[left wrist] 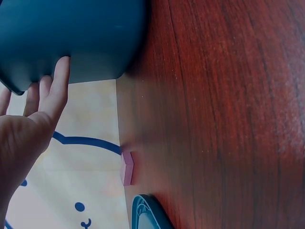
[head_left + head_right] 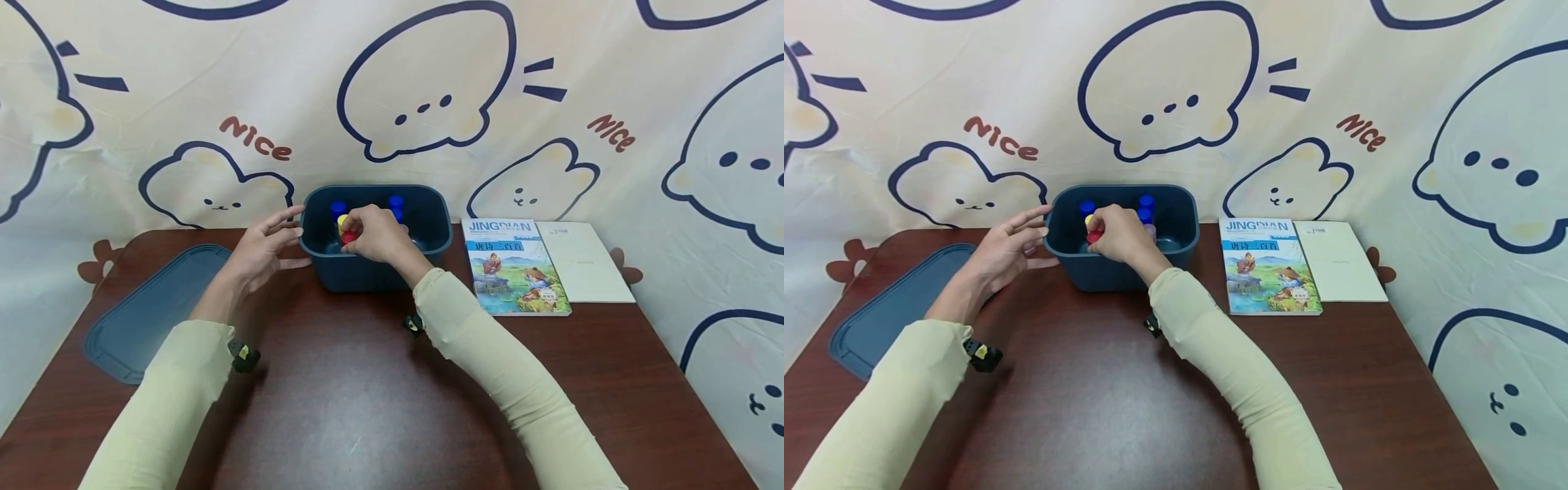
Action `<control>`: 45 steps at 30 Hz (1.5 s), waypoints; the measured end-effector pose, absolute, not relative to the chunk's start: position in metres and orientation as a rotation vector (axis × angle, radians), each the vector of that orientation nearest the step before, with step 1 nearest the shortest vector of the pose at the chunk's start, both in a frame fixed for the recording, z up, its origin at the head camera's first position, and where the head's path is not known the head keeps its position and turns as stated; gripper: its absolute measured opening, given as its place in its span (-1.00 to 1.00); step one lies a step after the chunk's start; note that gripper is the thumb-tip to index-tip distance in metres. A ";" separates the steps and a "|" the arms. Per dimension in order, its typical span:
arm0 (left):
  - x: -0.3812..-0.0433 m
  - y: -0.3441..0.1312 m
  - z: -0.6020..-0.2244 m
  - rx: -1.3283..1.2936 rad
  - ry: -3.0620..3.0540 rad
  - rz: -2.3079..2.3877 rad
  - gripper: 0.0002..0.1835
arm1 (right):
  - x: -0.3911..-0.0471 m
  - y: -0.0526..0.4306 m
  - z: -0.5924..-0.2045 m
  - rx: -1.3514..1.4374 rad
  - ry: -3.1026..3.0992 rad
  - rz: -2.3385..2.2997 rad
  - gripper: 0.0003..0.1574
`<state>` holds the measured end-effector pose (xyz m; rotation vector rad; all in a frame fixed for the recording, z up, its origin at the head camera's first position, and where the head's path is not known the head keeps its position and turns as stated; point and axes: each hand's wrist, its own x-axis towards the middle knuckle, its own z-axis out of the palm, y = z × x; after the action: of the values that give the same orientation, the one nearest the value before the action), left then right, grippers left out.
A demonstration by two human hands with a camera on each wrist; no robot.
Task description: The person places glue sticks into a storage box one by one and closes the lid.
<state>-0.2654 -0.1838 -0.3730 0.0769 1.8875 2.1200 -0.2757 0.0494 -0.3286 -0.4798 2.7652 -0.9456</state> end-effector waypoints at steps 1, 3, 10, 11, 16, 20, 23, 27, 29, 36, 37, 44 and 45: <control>-0.265 -0.184 -0.373 0.076 1.887 2.121 -0.42 | -0.276 0.049 -0.329 -0.478 2.769 -0.946 -0.61; -0.265 -0.184 -0.373 0.076 1.886 2.121 -0.42 | -0.275 0.048 -0.329 -0.474 2.779 -0.948 -0.62; -0.265 -0.183 -0.374 0.072 1.891 2.119 -0.41 | -0.273 0.049 -0.330 -0.483 2.792 -0.976 -0.62; -0.265 -0.183 -0.374 0.071 1.890 2.119 -0.42 | -0.273 0.050 -0.330 -0.488 2.785 -0.982 -0.62; -0.264 -0.183 -0.375 0.082 1.891 2.119 -0.42 | -0.273 0.052 -0.329 -0.505 2.757 -0.998 -0.62; -0.264 -0.182 -0.375 0.095 1.899 2.119 -0.42 | -0.273 0.054 -0.327 -0.513 2.731 -1.030 -0.62; -0.264 -0.182 -0.375 0.094 1.901 2.118 -0.43 | -0.273 0.055 -0.327 -0.513 2.707 -1.068 -0.62; -0.264 -0.182 -0.374 0.095 1.905 2.114 -0.42 | -0.274 0.057 -0.325 -0.519 2.676 -1.119 -0.61; -0.264 -0.182 -0.374 0.093 1.905 2.114 -0.43 | -0.273 0.058 -0.324 -0.522 2.662 -1.146 -0.62; -0.265 -0.182 -0.375 0.080 1.900 2.116 -0.43 | -0.271 0.060 -0.321 -0.545 2.637 -1.225 -0.63; -0.265 -0.182 -0.375 0.080 1.899 2.116 -0.43 | -0.270 0.060 -0.320 -0.552 2.636 -1.233 -0.63; -0.265 -0.183 -0.377 0.101 1.938 2.101 -0.42 | -0.265 0.063 -0.316 -0.645 2.633 -1.267 -0.62; -0.264 -0.183 -0.378 0.103 1.946 2.099 -0.42 | -0.265 0.064 -0.315 -0.653 2.633 -1.270 -0.61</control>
<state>-0.2643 -0.1835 -0.3776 0.1033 1.9458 2.0985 -0.2646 0.0639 -0.3152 -0.6526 2.6331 -1.2697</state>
